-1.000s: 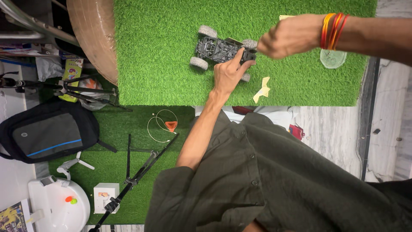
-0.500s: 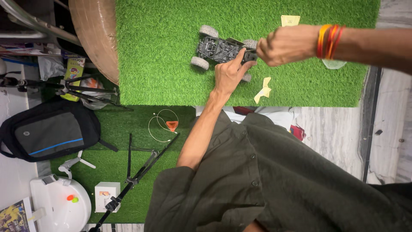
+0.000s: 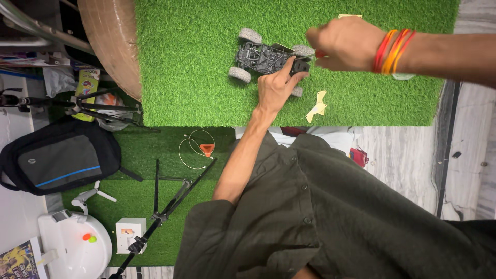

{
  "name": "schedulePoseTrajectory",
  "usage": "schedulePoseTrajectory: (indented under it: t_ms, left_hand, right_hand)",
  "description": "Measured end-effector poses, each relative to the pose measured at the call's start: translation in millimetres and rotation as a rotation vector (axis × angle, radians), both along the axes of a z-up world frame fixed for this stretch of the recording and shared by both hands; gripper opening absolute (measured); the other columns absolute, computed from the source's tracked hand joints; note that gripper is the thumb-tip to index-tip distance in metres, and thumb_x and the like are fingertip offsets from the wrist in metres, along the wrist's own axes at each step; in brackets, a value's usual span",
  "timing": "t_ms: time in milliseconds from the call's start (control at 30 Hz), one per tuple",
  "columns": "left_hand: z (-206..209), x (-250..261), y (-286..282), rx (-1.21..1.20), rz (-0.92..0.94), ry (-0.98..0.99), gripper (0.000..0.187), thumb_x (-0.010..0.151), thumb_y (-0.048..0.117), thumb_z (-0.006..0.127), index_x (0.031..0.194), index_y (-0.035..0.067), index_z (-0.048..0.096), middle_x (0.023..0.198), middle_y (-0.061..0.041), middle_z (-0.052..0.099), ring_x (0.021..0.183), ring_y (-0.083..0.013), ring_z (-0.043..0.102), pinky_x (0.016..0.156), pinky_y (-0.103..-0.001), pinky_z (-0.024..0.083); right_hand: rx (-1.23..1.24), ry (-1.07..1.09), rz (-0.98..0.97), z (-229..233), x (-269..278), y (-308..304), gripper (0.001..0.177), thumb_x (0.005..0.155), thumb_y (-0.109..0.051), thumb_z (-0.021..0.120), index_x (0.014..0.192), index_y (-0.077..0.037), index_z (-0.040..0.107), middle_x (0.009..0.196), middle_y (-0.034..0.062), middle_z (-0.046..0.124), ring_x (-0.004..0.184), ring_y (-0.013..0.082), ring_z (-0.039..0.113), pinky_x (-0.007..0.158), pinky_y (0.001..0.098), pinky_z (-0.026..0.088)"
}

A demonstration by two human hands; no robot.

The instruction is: The person assembles a remote-controlled car chassis on a green mat, using a screwdriver to tighten screws and attaching a small rectangular component to the top of the chassis. The person repeatedly picks up screws from a small container and secures them into the car body.

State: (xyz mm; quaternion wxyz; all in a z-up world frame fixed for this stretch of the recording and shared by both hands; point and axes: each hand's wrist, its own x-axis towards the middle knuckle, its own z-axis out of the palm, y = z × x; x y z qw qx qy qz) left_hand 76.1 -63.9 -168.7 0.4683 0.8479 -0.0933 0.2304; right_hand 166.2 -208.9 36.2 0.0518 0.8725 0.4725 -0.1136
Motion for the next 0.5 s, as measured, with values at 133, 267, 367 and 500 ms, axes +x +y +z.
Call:
schedulePoseTrajectory:
  t_ms: [133,267,367,500]
  left_hand:
    - [-5,2,-3,0.011,0.012,-0.023,0.054,0.086,0.038,0.083,0.125,0.003,0.069,0.060,-0.008,0.065,0.047,-0.0199,0.064,0.047,-0.036,0.047]
    - [-11,4,2,0.003,-0.012,-0.083,0.053,0.092,0.035,0.080,0.130,0.001,0.066,0.068,-0.006,0.070,0.052,-0.0163,0.067,0.048,-0.032,0.050]
    - [-11,8,1,0.023,-0.033,-0.063,0.052,0.091,0.034,0.080,0.128,0.001,0.069,0.063,-0.005,0.070,0.047,-0.0153,0.065,0.045,-0.032,0.049]
    - [-6,3,-1,0.001,-0.014,-0.080,0.052,0.090,0.037,0.081,0.126,0.002,0.069,0.065,-0.005,0.069,0.051,-0.0153,0.067,0.047,-0.032,0.049]
  right_hand:
    - [-0.302,-0.281,0.741,-8,13,-5,0.020,0.088,-0.021,0.072,0.088,-0.005,0.060,0.069,0.0043,0.066,0.062,0.0184,0.070,0.055,0.0336,0.057]
    - [-0.217,-0.040,0.275,-12,14,-4,0.017,0.089,-0.021,0.071,0.092,-0.005,0.064,0.069,0.0071,0.068,0.060,0.0197,0.069,0.056,0.0336,0.057]
    - [-0.109,0.362,-0.410,-10,13,1,0.018,0.090,-0.022,0.070,0.092,-0.006,0.063,0.069,0.0058,0.067,0.059,0.0188,0.068,0.054,0.0329,0.056]
    - [-0.092,0.503,-0.634,-7,15,-1,0.019,0.091,-0.023,0.069,0.092,-0.006,0.062,0.068,0.0041,0.066,0.058,0.0176,0.067,0.053,0.0320,0.054]
